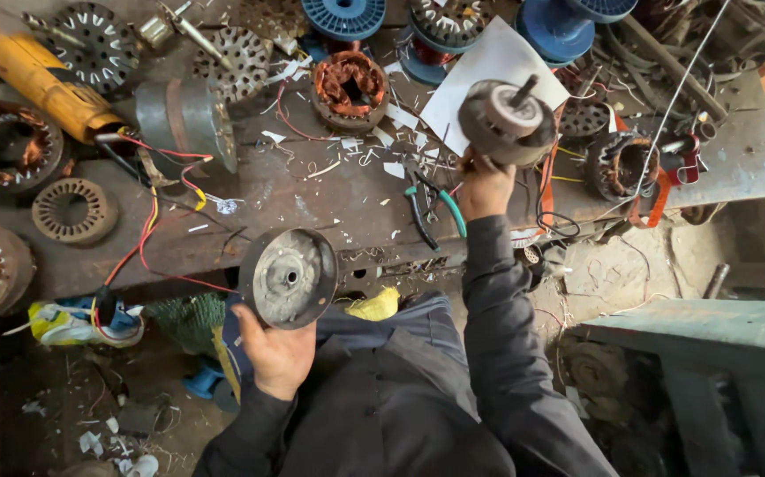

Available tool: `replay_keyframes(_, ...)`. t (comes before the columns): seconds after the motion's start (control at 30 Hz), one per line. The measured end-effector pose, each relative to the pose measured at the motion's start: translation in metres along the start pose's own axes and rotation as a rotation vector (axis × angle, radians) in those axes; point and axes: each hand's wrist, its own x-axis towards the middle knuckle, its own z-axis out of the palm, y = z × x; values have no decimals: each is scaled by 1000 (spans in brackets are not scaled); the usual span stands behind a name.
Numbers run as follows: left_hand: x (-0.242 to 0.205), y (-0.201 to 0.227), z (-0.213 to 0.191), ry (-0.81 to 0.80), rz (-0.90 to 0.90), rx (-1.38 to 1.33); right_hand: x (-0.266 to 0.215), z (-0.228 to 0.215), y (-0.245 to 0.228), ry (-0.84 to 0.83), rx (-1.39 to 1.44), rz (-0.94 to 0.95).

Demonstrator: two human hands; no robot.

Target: The person is repairing electric motor components, specifically stators and rotors. They use pliers to cut and remove copper wire coils from the stator slots and manipulate the wires by hand. The person also handles a rotor, inspecting and adjusting its windings.

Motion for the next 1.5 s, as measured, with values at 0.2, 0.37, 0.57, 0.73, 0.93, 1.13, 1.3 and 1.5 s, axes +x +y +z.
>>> replay_keyframes(0.2,8,0,13,-51,12,4,5,-11,-15,-217,-919,-457)
replay_keyframes(0.37,17,3,26,-166,57,6,-57,-20,-40,-34,-394,-133)
replay_keyframes(0.57,25,11,50,-322,151,157,-178,22,-91,-334,-1294,-238)
replay_keyframes(0.73,14,14,72,-443,190,372,-219,68,-111,-535,-1339,-296)
replay_keyframes(0.93,7,7,79,-472,143,338,-225,93,-124,-565,-1301,-359)
replay_keyframes(1.13,3,5,78,-473,161,300,-225,105,-132,-578,-1314,-333)
replay_keyframes(1.3,8,22,85,-660,367,717,-230,118,-143,-634,-1371,-453)
replay_keyframes(1.5,3,29,97,-763,358,754,-243,72,-117,-624,-1393,-400)
